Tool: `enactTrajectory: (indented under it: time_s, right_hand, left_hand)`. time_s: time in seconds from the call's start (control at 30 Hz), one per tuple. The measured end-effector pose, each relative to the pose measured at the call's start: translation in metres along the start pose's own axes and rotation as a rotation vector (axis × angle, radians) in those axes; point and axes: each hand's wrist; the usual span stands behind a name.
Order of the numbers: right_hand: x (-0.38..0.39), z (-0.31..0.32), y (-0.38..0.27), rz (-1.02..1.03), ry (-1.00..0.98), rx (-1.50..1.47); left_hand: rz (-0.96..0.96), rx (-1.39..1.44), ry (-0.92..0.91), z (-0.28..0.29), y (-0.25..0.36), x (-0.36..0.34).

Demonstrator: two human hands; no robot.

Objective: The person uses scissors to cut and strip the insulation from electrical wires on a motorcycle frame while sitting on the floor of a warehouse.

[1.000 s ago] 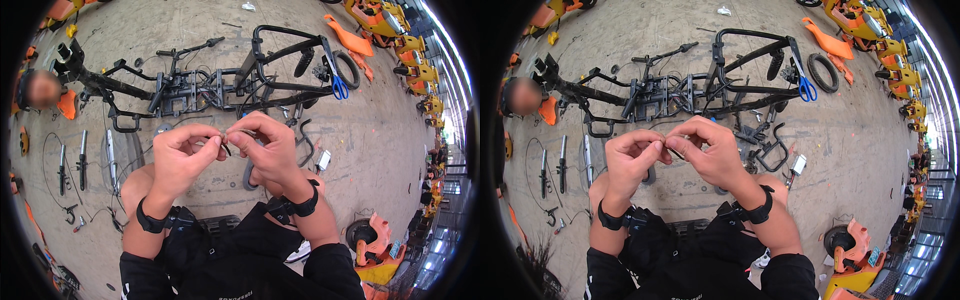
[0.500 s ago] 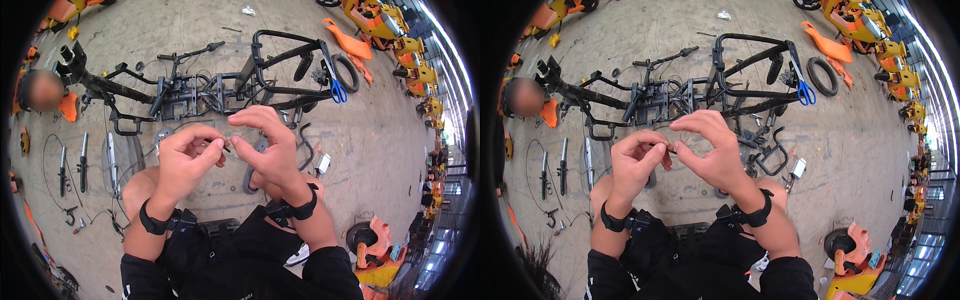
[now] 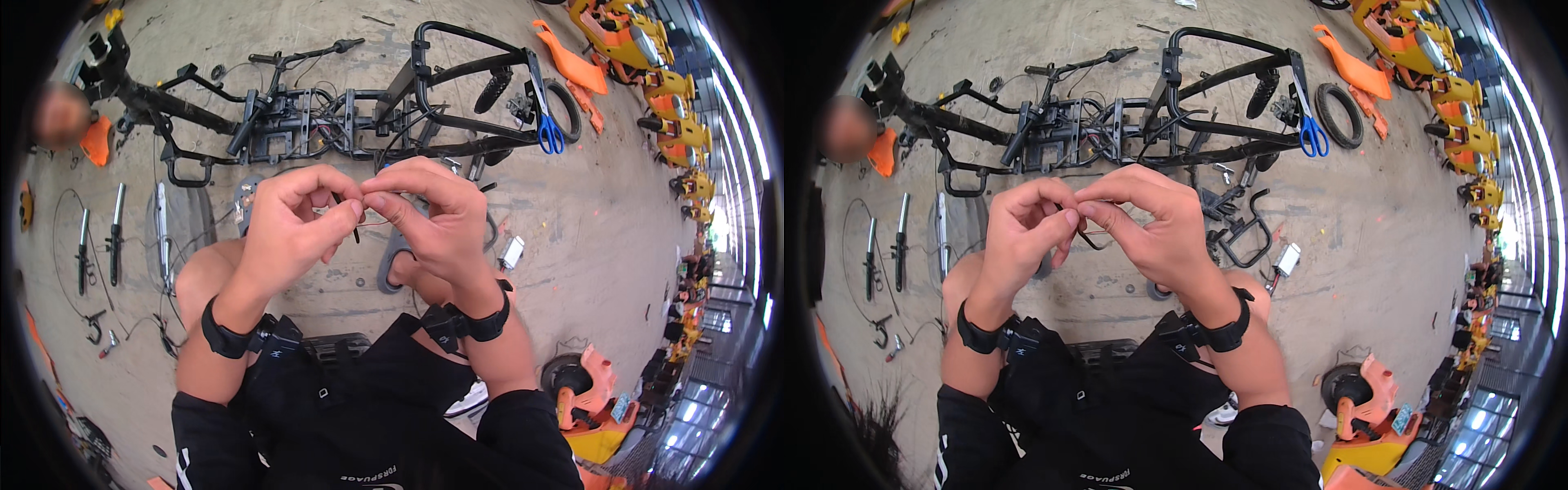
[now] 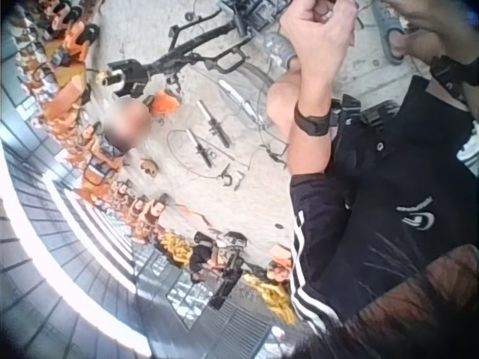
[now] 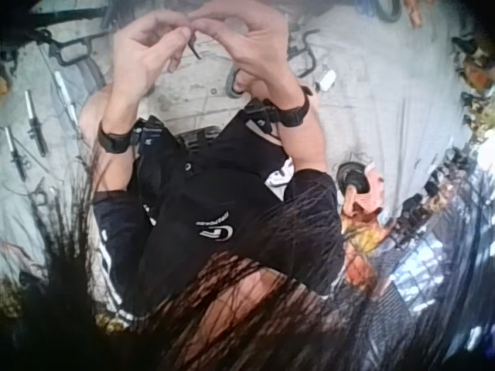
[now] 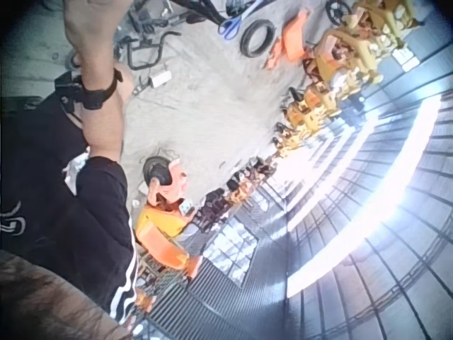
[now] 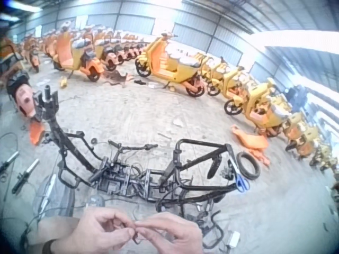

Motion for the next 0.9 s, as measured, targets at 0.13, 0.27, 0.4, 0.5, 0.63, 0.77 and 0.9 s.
enactTrajectory:
  time_s: [0.13,0.27,0.4,0.5,0.63,0.77,0.9]
  right_hand:
    - [0.000,-0.004,0.001,0.081,-0.004,0.074]
    - [0.000,-0.007,0.000,0.082,-0.007,0.085]
    - [0.000,-0.009,0.001,0.049,-0.001,0.054]
    - [0.001,-0.010,0.003,0.030,0.010,0.032]
    - [0.002,-0.012,0.004,0.022,0.019,0.013]
    - [0.003,-0.015,0.002,-0.012,0.032,-0.007]
    - [0.005,-0.014,0.005,-0.039,0.066,-0.033]
  left_hand:
    - [0.130,0.146,-0.050,0.002,0.005,-0.001]
    - [0.160,0.290,-0.055,0.004,0.002,-0.002]
    - [0.147,0.360,-0.059,0.005,-0.002,-0.002]
    - [0.120,0.382,-0.061,0.005,-0.004,-0.003]
    - [0.095,0.397,-0.061,0.005,-0.006,-0.003]
    - [0.098,0.373,-0.040,0.005,-0.004,-0.002]
    - [0.070,0.356,0.004,0.007,-0.004,-0.003]
Point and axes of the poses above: each hand's wrist, its own x-axis away from the middle knuckle, its own z-axis out of the back of the hand, y = z × x, and after that the axes turned 7 degrees about -x, right-handed
